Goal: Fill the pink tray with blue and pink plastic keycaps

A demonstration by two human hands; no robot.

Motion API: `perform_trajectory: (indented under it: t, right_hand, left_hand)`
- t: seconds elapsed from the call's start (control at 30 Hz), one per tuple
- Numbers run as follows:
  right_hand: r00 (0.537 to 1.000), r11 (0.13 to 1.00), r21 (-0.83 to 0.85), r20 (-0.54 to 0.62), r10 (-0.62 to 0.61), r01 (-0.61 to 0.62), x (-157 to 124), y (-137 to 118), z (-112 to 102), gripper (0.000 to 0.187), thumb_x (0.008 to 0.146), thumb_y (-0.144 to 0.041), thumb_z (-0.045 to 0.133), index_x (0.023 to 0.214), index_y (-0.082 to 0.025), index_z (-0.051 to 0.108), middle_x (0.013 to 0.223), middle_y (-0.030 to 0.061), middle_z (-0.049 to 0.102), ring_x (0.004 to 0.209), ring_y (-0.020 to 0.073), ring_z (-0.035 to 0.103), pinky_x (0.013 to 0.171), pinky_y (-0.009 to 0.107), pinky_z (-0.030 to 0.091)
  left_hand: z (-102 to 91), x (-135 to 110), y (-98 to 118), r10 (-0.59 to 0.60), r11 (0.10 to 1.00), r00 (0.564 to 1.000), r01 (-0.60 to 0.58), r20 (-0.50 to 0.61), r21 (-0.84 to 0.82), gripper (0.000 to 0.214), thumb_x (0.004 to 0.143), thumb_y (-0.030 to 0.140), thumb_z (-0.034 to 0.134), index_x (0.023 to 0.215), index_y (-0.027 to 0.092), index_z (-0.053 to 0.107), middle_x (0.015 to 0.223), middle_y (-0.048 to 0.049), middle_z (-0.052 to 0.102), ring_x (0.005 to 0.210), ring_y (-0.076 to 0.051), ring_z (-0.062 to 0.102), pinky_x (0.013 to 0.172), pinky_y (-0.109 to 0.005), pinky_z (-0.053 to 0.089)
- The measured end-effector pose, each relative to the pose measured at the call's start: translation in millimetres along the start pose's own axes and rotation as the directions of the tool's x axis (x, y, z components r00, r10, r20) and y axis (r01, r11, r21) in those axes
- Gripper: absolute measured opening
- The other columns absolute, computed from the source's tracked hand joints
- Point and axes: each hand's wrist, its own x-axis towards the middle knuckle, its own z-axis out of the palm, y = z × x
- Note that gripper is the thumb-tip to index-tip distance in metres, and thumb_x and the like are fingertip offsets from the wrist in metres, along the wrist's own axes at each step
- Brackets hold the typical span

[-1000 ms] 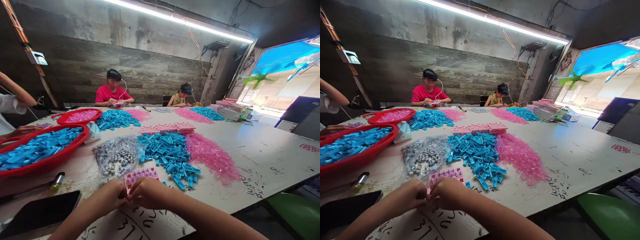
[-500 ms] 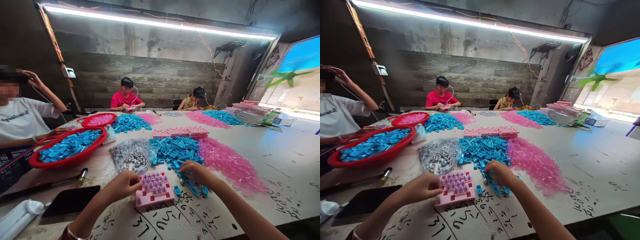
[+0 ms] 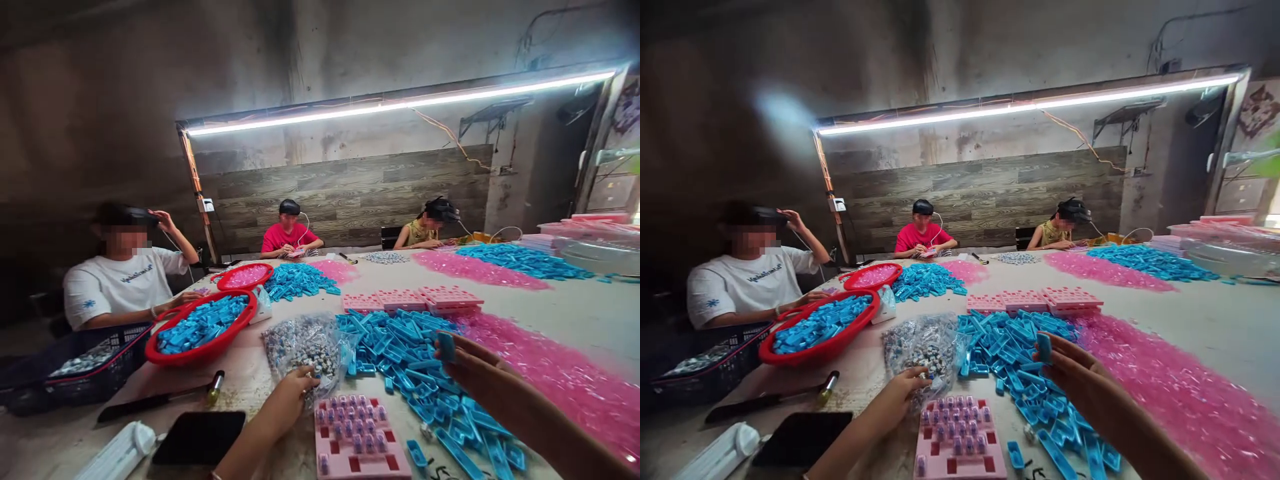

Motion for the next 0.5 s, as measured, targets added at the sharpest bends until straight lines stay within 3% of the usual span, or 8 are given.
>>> perform_trajectory:
  t: [0.07, 0.13, 0.3, 0.37, 0.5]
  right_hand:
    - [0.999, 0.999, 0.038, 0.027, 0.032, -0.033, -3, -5, 1, 0.064, 0.063, -0.062, 0.065, 0.113, -0.023, 0.062, 0.105, 0.0136, 0.066, 0.098, 0.0292, 0.061, 0.083, 0.039, 0.052]
    - [0.985, 0.995, 0.007, 0.143, 0.099, -0.101, -6, -7, 6, 0.061, 0.064, -0.058, 0.067, 0.114, -0.024, 0.061, 0.108, 0.0127, 0.064, 0.098, 0.0279, 0.062, 0.083, 0.038, 0.051]
    - [0.836, 0.964, -0.199, 0.487, 0.252, -0.175, -12, 3, 18, 0.05, 0.064, -0.039, 0.072, 0.11, -0.021, 0.062, 0.103, 0.0085, 0.062, 0.09, 0.0209, 0.063, 0.08, 0.032, 0.05]
    - [0.796, 0.948, -0.262, 0.527, 0.298, -0.181, -13, 11, 20, 0.048, 0.062, -0.03, 0.072, 0.107, -0.018, 0.063, 0.094, 0.006, 0.061, 0.084, 0.0187, 0.063, 0.076, 0.031, 0.05]
    - [0.768, 0.911, -0.358, 0.518, 0.375, -0.203, -17, 20, 25, 0.048, 0.056, -0.014, 0.069, 0.103, -0.017, 0.064, 0.085, 0.0023, 0.061, 0.076, 0.0146, 0.061, 0.069, 0.025, 0.049]
  left_hand:
    - [1.3, 0, 1, -0.016, 1.0, 1.0, 0.016, -0.011, 0.006, 0.056, 0.065, -0.009, 0.037, 0.102, 0.022, 0.066, 0.13, -0.0058, 0.051, 0.12, -0.024, 0.047, 0.104, -0.037, 0.034]
    - [0.2, -1, 4, -0.018, 0.999, 1.0, 0.018, -0.022, 0.031, 0.053, 0.066, -0.008, 0.037, 0.103, 0.019, 0.065, 0.126, -0.0081, 0.053, 0.116, -0.023, 0.05, 0.102, -0.035, 0.036]
    - [-4.7, -1, 8, 0.0, 0.997, 0.999, 0.004, -0.046, 0.081, 0.045, 0.066, -0.006, 0.04, 0.096, 0.015, 0.064, 0.11, -0.0099, 0.057, 0.106, -0.02, 0.054, 0.096, -0.031, 0.04]
    - [-5.2, 0, 8, -0.015, 0.996, 0.998, 0.02, -0.061, 0.083, 0.042, 0.067, -0.005, 0.041, 0.095, 0.015, 0.065, 0.105, -0.0095, 0.06, 0.101, -0.019, 0.056, 0.093, -0.032, 0.041]
    - [-6.5, 0, 10, -0.047, 0.995, 0.996, 0.054, -0.071, 0.089, 0.037, 0.071, -0.002, 0.045, 0.097, 0.014, 0.066, 0.101, -0.0093, 0.063, 0.098, -0.02, 0.058, 0.091, -0.032, 0.042]
